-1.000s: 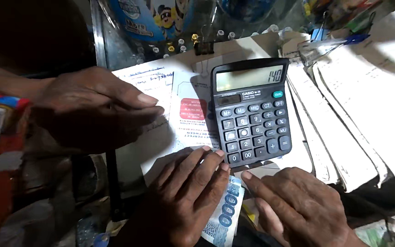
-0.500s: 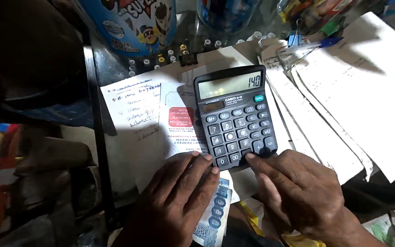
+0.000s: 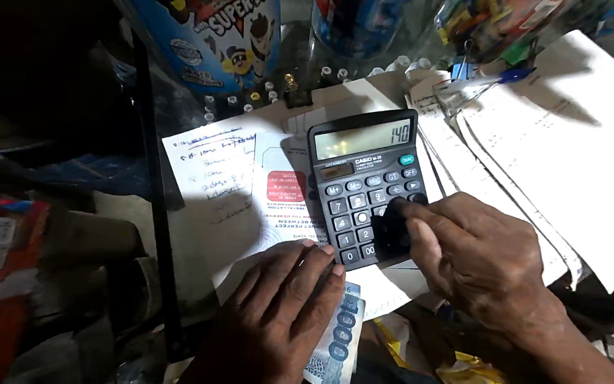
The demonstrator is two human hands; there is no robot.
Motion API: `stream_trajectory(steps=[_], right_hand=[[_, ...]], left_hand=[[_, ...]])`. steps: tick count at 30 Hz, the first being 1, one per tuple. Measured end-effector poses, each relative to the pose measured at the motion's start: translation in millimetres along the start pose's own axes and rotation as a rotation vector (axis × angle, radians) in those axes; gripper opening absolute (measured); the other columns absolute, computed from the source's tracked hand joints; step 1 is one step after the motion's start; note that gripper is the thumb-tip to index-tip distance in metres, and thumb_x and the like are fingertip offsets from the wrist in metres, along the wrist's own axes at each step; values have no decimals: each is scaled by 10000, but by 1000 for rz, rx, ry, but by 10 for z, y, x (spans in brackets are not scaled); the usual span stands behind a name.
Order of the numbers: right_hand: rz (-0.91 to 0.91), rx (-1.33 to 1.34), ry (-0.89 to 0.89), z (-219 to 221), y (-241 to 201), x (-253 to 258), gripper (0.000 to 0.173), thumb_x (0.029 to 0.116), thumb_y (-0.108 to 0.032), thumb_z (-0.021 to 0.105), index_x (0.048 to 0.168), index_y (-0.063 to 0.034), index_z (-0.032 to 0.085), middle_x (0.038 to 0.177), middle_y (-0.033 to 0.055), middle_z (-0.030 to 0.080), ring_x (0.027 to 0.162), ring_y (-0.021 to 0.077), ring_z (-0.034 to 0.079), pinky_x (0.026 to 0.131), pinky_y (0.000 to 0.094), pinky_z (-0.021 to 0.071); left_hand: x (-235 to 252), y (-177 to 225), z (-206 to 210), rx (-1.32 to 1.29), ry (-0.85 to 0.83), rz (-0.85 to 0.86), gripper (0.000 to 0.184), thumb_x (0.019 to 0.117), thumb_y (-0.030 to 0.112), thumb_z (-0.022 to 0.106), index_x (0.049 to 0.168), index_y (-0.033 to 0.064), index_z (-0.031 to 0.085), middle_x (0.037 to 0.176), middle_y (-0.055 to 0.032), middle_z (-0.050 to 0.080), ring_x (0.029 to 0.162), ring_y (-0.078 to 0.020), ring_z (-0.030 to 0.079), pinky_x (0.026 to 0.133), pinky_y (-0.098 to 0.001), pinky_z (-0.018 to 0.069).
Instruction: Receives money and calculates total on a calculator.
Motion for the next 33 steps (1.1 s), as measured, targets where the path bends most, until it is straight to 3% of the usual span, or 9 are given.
stream_trajectory(steps=[9, 12, 16, 22, 26, 33], right_hand=[[-2, 277, 17, -74, -226, -212, 374, 1082, -270, 436, 1077, -49, 738, 809, 105, 683, 751, 181, 644, 655, 298, 517], [-68, 267, 3, -4, -361, -254, 368, 1077, -278, 438, 1117, -65, 734, 807, 91, 667, 752, 200, 616, 671, 303, 493], [-84, 155, 16, 37, -426, -154, 363, 1072, -260, 451, 1160, -43, 730, 773, 97, 639, 710, 220, 579, 636, 319, 459], [-82, 43, 19, 76, -460, 101, 328, 1047, -208, 504, 1064, -18, 770, 716, 94, 643, 644, 211, 573, 562, 320, 427], [-93, 16, -55, 159, -461, 179, 352, 1051, -233, 509, 1068, -3, 776, 716, 91, 628, 638, 223, 568, 548, 337, 420], [-30, 156, 34, -45, -363, -100, 356, 1070, -264, 464, 1119, -53, 747, 765, 92, 656, 697, 200, 604, 614, 316, 474]], left_hand=[[-3, 0, 7, -25, 27, 4, 322, 1041, 135, 470, 1317, 105, 633, 1347, -141, 653, 1261, -284, 596, 1025, -391, 475], [1, 7, 15, -18, 40, -5, 315, 1042, 126, 471, 1310, 107, 635, 1344, -134, 658, 1254, -278, 602, 1009, -387, 480], [8, 7, 16, -11, 45, 2, 290, 1040, 109, 478, 1273, 101, 650, 1337, -141, 662, 1235, -284, 614, 989, -390, 489], [4, 14, 28, 4, 61, 0, 297, 1030, 113, 493, 1270, 111, 666, 1325, -131, 670, 1241, -281, 615, 1012, -388, 485], [8, 9, 18, -1, 59, 7, 289, 1032, 110, 484, 1259, 94, 662, 1321, -144, 670, 1236, -284, 619, 1012, -389, 487], [1, -2, 16, -24, 43, 0, 284, 1034, 124, 496, 1261, 109, 667, 1341, -135, 664, 1251, -279, 612, 1017, -385, 489]])
Point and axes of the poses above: each hand's wrist, its own x-axis towards the middle knuckle, its own z-axis out of the palm, y = z × x, the point moved 1 cm from there along x, towards the middle knuckle
